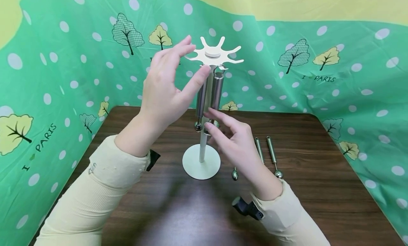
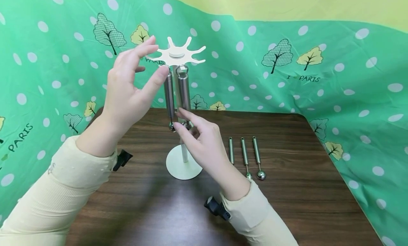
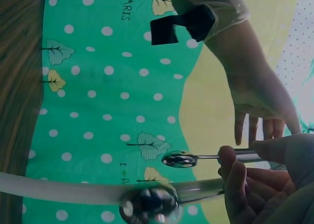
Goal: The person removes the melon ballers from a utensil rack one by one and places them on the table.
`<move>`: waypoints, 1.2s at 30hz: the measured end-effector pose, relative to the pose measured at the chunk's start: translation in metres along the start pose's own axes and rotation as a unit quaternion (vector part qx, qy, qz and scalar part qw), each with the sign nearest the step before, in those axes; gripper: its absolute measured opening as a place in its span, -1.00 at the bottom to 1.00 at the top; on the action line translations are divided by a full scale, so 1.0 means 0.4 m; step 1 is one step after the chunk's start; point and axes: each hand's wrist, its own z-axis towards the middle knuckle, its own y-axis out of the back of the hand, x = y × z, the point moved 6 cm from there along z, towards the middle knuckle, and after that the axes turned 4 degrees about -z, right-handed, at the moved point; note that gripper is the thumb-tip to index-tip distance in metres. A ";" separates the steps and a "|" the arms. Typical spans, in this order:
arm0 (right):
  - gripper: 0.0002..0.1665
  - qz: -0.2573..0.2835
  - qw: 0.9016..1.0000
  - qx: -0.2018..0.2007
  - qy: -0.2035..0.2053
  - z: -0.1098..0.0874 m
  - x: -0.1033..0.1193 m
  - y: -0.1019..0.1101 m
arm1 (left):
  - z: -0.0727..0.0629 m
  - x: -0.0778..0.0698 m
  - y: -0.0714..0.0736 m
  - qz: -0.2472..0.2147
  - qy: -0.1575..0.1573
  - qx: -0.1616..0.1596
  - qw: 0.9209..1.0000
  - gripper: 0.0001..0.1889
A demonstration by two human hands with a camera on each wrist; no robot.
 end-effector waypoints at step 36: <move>-0.80 -0.087 0.983 -0.062 0.148 0.026 0.085 -0.032 | -0.001 0.008 -0.001 -0.002 0.071 0.034 0.997 -0.53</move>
